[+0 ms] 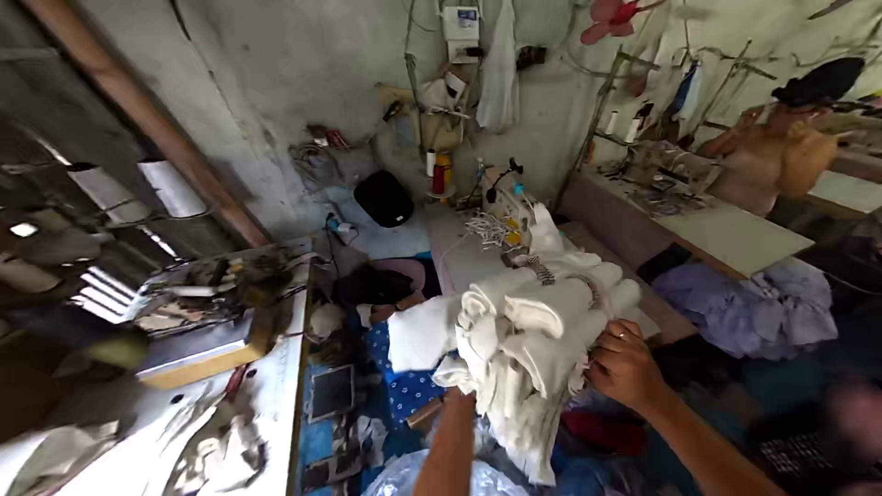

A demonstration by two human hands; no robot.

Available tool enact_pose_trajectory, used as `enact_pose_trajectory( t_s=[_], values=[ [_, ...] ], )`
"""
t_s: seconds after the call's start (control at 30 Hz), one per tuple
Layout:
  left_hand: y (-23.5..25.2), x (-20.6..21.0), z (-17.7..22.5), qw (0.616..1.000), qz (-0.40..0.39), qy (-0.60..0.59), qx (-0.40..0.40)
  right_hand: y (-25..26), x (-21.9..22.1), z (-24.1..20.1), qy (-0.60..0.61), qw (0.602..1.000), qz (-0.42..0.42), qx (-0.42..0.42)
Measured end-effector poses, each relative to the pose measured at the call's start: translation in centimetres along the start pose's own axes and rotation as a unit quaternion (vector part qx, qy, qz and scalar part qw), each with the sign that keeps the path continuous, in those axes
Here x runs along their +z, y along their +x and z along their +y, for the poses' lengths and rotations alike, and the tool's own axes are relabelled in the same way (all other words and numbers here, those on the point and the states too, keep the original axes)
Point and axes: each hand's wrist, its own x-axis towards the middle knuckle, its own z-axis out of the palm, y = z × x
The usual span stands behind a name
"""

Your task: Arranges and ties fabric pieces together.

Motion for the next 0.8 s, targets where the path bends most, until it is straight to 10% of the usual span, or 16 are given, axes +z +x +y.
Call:
enact_pose_trajectory(
  t_s=[0.07, 0.2, 0.53, 0.8],
  values=[
    [9.3, 4.2, -8.0, 0.963, 0.11, -0.157, 0.187, -4.6, 2.3, 2.3, 0.03, 0.972, -0.172, 0.158],
    [11.8, 5.9, -5.3, 0.847, -0.002, -0.521, 0.109, -13.2, 9.0, 4.3, 0.056, 0.903, -0.31, 0.292],
    [10.6, 5.2, 3.7, 0.922, 0.057, -0.277, 0.265, -11.3, 11.4, 0.0, 0.031, 0.866, -0.224, 0.445],
    [9.2, 3.2, -6.7, 0.936, 0.186, -0.291, 0.068, -11.7, 3.1, 1.6, 0.069, 0.883, -0.359, 0.294]
  ],
)
